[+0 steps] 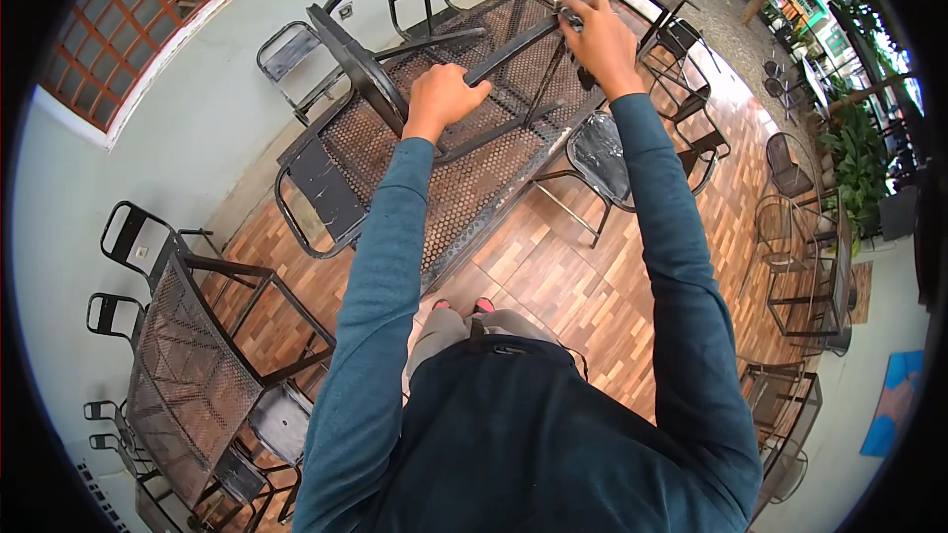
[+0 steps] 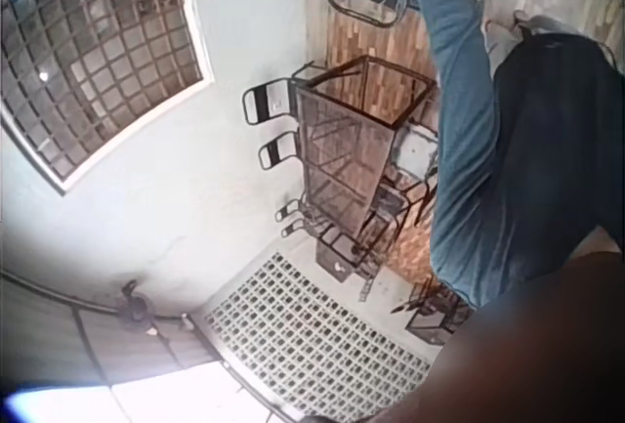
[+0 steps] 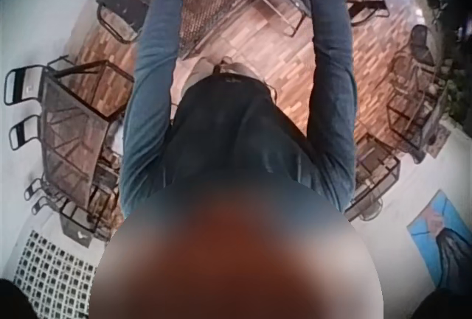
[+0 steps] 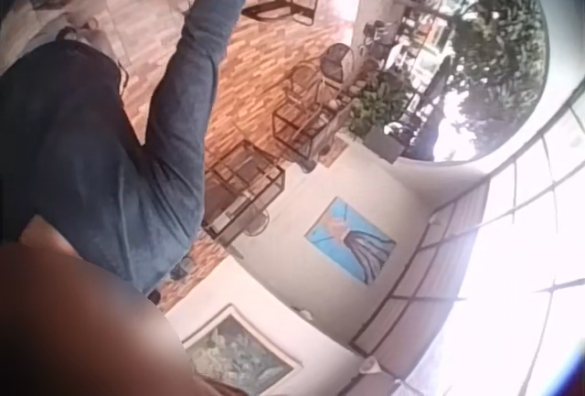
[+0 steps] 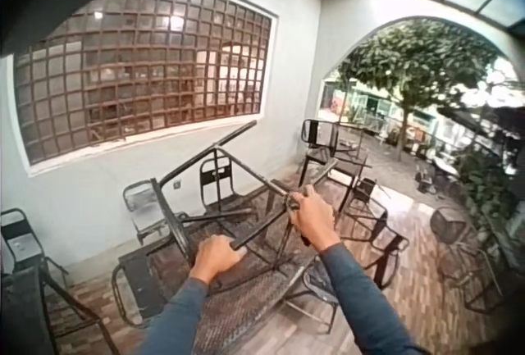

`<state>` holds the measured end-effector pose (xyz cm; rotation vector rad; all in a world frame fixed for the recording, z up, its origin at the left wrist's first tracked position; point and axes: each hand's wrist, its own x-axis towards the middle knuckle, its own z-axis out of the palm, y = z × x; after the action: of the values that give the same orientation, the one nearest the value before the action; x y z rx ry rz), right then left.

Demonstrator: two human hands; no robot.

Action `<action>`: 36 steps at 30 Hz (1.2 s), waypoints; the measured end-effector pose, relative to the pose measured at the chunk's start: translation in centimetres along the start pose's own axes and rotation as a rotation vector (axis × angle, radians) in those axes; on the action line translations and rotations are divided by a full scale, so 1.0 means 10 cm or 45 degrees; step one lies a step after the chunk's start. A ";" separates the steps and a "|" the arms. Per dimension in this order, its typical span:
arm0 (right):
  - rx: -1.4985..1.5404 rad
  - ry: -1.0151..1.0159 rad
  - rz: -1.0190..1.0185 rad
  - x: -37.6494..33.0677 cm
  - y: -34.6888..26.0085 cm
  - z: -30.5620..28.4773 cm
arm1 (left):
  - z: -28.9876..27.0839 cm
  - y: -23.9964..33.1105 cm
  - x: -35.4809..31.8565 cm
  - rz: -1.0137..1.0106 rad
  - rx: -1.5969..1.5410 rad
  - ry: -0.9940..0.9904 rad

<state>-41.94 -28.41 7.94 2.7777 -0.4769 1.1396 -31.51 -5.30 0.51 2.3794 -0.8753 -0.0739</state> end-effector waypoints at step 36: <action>0.307 -0.097 0.355 0.02 1.03 -0.49 | -0.17 0.52 0.22 0.167 -0.181 0.199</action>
<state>-48.41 -37.17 11.27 3.0435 -0.8066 1.2206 -32.40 -8.88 5.14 2.1592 -0.9165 0.0979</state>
